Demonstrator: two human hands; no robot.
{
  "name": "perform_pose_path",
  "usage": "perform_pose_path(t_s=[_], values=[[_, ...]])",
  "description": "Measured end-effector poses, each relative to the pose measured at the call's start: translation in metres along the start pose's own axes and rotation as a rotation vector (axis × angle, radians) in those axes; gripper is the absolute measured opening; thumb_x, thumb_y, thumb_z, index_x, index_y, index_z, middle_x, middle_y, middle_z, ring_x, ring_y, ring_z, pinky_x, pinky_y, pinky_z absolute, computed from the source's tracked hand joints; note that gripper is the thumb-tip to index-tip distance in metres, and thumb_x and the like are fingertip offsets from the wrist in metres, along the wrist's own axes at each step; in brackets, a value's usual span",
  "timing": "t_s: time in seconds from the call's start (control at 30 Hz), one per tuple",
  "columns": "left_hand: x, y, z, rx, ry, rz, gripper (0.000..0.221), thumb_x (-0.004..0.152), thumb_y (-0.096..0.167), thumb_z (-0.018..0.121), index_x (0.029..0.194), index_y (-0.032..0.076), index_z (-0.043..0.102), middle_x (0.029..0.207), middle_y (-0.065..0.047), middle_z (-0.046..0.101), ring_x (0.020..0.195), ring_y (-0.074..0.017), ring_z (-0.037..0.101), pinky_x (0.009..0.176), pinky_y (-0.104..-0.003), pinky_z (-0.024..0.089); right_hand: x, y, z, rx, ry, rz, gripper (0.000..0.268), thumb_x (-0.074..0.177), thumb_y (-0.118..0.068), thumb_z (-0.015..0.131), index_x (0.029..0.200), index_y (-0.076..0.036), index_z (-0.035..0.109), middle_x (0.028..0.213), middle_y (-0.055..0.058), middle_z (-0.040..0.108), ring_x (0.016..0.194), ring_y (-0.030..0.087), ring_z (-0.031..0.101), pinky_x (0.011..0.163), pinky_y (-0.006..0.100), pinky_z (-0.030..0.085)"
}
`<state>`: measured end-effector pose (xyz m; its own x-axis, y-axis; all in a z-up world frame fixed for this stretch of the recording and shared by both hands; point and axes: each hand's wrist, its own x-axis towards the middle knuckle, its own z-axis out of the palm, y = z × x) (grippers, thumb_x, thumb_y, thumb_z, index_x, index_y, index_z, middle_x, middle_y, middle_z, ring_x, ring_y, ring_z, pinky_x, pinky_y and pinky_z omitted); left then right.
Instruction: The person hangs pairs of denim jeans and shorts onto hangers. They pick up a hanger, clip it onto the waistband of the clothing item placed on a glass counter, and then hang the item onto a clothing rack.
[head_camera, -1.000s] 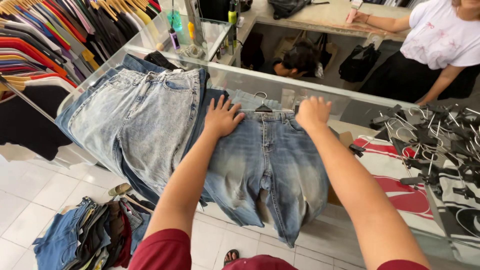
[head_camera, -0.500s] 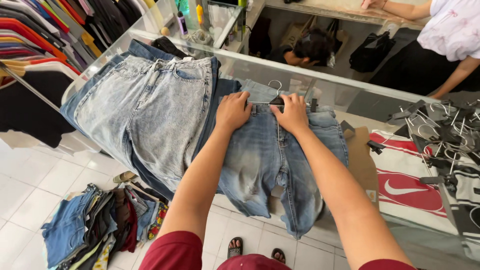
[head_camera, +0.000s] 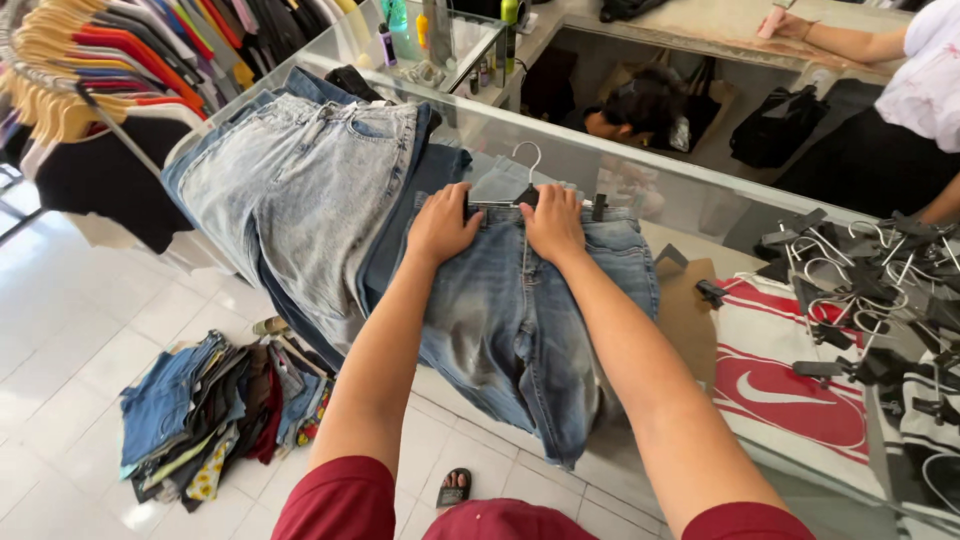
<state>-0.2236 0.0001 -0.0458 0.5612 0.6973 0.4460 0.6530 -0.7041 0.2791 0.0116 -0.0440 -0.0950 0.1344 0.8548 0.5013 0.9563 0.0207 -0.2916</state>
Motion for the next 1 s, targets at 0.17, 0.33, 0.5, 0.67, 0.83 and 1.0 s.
perform_pose_path(t_s=[0.17,0.33,0.5,0.67,0.83,1.0], values=[[-0.031,0.032,-0.014,-0.028,-0.067,-0.218,0.061,0.1,0.043,0.059,0.146,0.007,0.044,0.136,-0.021,0.059,0.132,-0.0398,0.056,0.118,-0.049,0.037,-0.016,-0.007,-0.018,0.122,-0.036,-0.072,0.047,0.105,-0.051,0.045,0.126,-0.009,0.049,0.116,0.014,0.056,0.115,0.037,0.053,0.099,0.052,0.04],[-0.071,0.055,-0.01,0.01,-0.029,-0.366,0.046,0.108,0.048,0.046,0.138,0.013,0.044,0.132,-0.02,0.064,0.132,-0.0374,0.058,0.123,-0.048,0.031,-0.031,-0.009,-0.026,0.236,-0.037,-0.143,0.039,0.11,-0.047,0.042,0.124,-0.012,0.051,0.11,0.01,0.062,0.111,0.031,0.059,0.101,0.049,0.039],[-0.124,0.072,-0.005,0.321,0.359,-0.218,0.034,0.106,0.039,0.053,0.127,0.013,0.052,0.109,-0.009,0.068,0.103,-0.0278,0.067,0.101,-0.039,0.045,-0.046,-0.018,-0.035,0.251,0.294,-0.416,0.034,0.103,-0.049,0.058,0.105,-0.014,0.055,0.082,0.002,0.066,0.085,0.021,0.067,0.089,0.037,0.042],[-0.173,0.094,-0.044,0.667,0.517,-0.051,0.034,0.106,0.039,0.047,0.123,0.01,0.054,0.085,-0.005,0.056,0.08,-0.0236,0.059,0.08,-0.036,0.047,-0.061,-0.048,-0.049,0.402,0.437,-0.624,0.034,0.101,-0.049,0.06,0.102,-0.014,0.06,0.078,0.004,0.064,0.077,0.024,0.067,0.083,0.035,0.048],[-0.234,0.092,-0.09,0.744,0.561,-0.078,0.032,0.106,0.036,0.045,0.122,0.011,0.057,0.086,-0.006,0.057,0.077,-0.0247,0.06,0.071,-0.037,0.049,-0.077,-0.116,-0.077,0.482,0.506,-0.801,0.032,0.104,-0.045,0.053,0.099,-0.015,0.06,0.071,0.002,0.062,0.067,0.023,0.067,0.079,0.031,0.049],[-0.302,0.1,-0.13,0.787,0.607,-0.151,0.03,0.107,0.027,0.045,0.123,0.005,0.057,0.088,-0.008,0.058,0.077,-0.027,0.062,0.069,-0.037,0.049,-0.103,-0.189,-0.111,0.528,0.533,-0.955,0.023,0.102,-0.039,0.056,0.093,-0.018,0.06,0.065,0.0,0.056,0.062,0.02,0.064,0.072,0.03,0.049]])
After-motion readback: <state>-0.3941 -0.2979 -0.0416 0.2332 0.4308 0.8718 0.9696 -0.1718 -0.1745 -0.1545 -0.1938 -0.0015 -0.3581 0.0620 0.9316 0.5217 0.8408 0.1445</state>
